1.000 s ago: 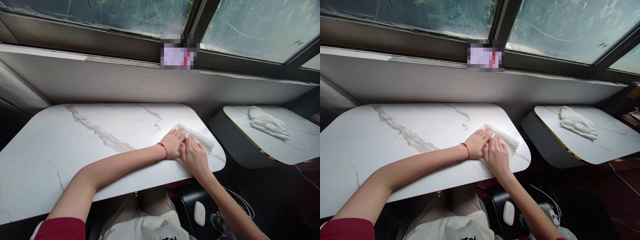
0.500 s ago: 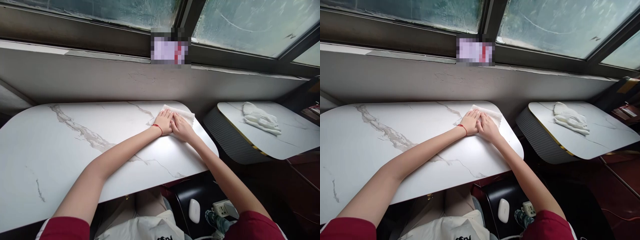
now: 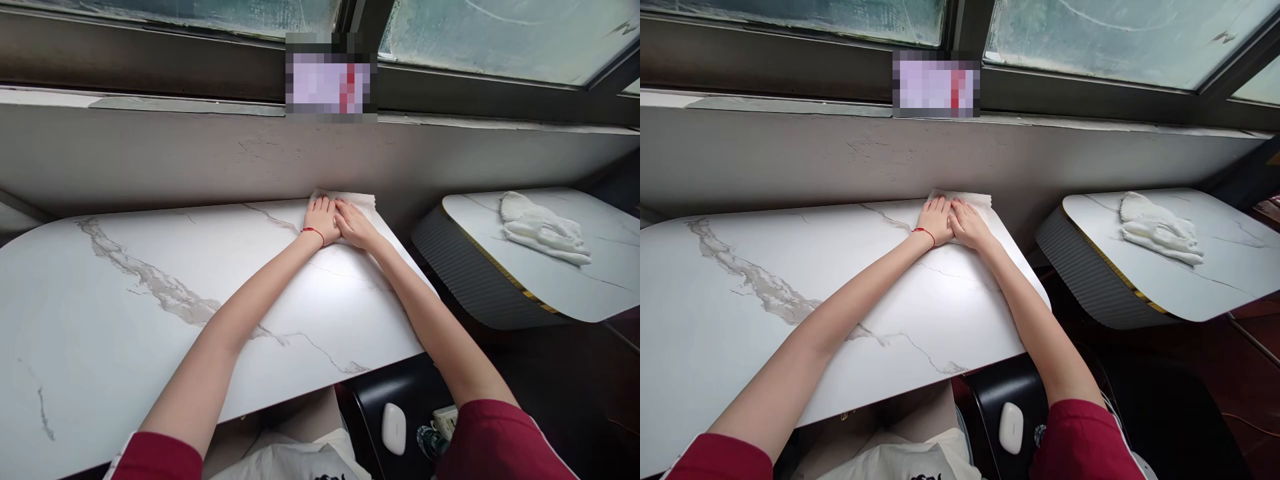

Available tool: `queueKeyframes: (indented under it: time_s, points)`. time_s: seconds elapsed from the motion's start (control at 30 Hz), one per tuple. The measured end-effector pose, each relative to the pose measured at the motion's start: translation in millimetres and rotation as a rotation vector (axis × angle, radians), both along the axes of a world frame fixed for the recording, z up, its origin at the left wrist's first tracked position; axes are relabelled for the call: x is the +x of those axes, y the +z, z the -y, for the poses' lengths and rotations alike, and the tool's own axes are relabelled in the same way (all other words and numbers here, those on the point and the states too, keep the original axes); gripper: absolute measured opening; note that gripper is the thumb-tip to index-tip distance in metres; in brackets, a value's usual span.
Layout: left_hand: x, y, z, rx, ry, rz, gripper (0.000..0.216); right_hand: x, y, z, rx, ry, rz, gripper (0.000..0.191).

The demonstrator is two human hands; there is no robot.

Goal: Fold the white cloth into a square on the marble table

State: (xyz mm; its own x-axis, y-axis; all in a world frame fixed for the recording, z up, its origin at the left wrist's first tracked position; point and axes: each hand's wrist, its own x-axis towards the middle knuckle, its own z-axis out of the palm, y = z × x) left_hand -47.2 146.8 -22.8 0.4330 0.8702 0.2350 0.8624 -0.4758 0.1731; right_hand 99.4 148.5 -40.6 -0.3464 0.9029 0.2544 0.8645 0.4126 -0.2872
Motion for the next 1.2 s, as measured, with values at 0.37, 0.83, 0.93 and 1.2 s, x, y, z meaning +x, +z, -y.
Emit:
queueKeyframes:
  time_s: [0.37, 0.83, 0.93, 1.2]
  points:
    - [2, 2.1, -2, 0.001, 0.007, -0.017, 0.058, -4, 13.8, 8, -0.019, -0.023, 0.044, 0.059]
    - [23, 1.6, 29, -0.028, -0.131, -0.073, 0.065, 26, 37.9, 43, -0.140, -0.036, 0.054, 0.041]
    - [26, 1.2, 48, -0.017, -0.193, -0.081, 0.067, 44, 30.7, 71, -0.086, -0.026, 0.029, 0.047]
    - [49, 5.2, 129, -0.034, -0.461, -0.117, 0.068, 61, 0.8, 204, 0.206, -0.222, 0.225, 0.051]
